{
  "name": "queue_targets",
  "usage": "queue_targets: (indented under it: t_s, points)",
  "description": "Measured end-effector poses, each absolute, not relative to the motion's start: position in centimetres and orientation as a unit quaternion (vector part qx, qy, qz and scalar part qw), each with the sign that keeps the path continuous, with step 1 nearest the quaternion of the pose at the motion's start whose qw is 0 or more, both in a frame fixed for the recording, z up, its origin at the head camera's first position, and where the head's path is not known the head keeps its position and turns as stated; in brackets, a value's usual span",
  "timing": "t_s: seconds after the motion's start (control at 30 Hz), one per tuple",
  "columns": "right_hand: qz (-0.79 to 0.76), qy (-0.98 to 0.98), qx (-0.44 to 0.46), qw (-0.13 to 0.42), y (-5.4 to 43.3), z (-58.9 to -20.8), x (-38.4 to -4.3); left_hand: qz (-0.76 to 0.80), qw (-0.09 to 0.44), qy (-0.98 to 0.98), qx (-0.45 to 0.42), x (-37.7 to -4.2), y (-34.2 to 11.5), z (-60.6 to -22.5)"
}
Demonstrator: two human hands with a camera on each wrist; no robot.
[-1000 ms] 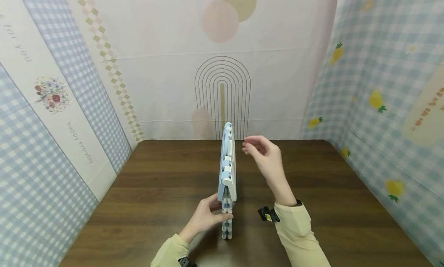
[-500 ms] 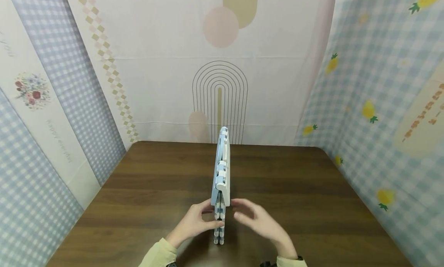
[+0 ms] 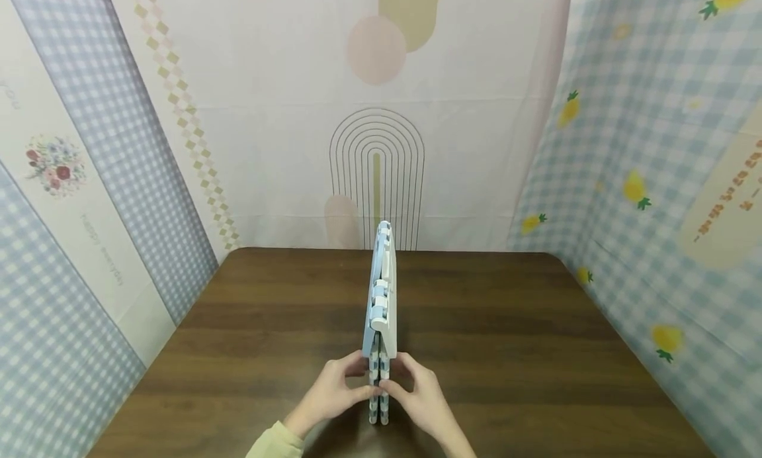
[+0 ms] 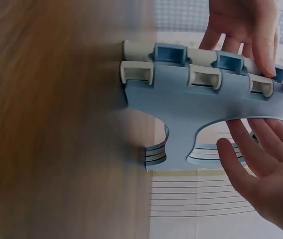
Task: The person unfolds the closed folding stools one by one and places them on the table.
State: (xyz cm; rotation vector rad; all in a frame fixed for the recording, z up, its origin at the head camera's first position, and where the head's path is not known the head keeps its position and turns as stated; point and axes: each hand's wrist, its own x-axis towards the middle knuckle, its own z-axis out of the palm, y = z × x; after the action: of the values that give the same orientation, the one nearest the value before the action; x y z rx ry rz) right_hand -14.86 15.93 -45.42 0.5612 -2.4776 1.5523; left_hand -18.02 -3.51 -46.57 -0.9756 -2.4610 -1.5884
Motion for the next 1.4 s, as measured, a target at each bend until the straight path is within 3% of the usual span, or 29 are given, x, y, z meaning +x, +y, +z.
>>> queue_targets:
  t_s: [0.53,1.4]
  points:
    - [0.399,-0.871,0.182,0.224,18.7,-45.9,-14.9,-0.490,0.069,-0.809,-0.317,-18.5,-4.6,-46.6]
    - [0.373,-0.870,0.200,0.251,20.8,-46.0,-15.5,-0.467,0.065,-0.823,-0.318,-18.8,-6.0,-46.5]
